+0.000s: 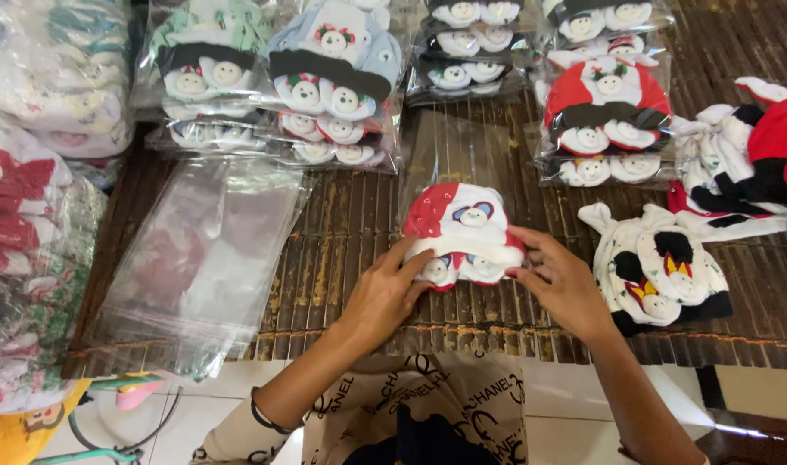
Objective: Packaging baby hats and socks into clear plastic bags
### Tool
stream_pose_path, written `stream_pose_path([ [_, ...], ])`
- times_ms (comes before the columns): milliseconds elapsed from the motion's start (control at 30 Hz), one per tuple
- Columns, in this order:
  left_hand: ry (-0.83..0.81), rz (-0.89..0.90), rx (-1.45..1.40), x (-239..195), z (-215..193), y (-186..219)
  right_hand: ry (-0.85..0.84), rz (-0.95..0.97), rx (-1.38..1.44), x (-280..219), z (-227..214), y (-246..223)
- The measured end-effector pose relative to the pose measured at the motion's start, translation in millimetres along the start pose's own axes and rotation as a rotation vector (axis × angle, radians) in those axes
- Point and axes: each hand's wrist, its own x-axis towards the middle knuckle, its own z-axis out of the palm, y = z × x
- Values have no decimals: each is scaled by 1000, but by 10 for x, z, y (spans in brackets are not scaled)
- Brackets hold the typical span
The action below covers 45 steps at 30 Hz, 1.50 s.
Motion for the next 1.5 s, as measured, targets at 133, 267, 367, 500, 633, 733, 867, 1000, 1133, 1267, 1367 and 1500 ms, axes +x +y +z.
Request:
stream_pose_path([
  [133, 116, 47, -54, -211, -145, 294, 131, -100, -194, -331, -12, -210],
  [267, 25, 16, -15, -430, -557, 712, 354, -232, -531, -678, 146, -290],
  [367, 51, 143, -11, -500, -259, 616, 292, -198, -644, -686, 146, 128],
  [500, -162, 132, -13, -435, -164, 618, 145, -293, -567, -674, 146, -44],
  [633, 45, 169, 98, -386, -90, 571, 157, -395, -551, -647, 255, 42],
  [733, 121, 106, 71, -501, -70, 555, 239, -506, -586, -614, 385, 236],
  [867, 98, 11, 57, -555, -64, 553, 343, -591, -641, -551, 453, 511],
  [1000, 18, 47, 40, -466, 57, 555, 459, -566, -607, -589, 327, 231],
  [1133, 56, 121, 120, -341, 143, 645, 424, -399, -617, -715, 189, 69],
  [1267, 14, 121, 108, -243, 191, 721, 412, -361, -685, -828, 208, -157],
  [1367, 52, 90, 113, -188, 167, 680, 454, -387, -669, -845, 280, -9],
  [1500, 133, -35, -52, -50, 8, 797, 483, -506, -384, -1032, 622, 1],
])
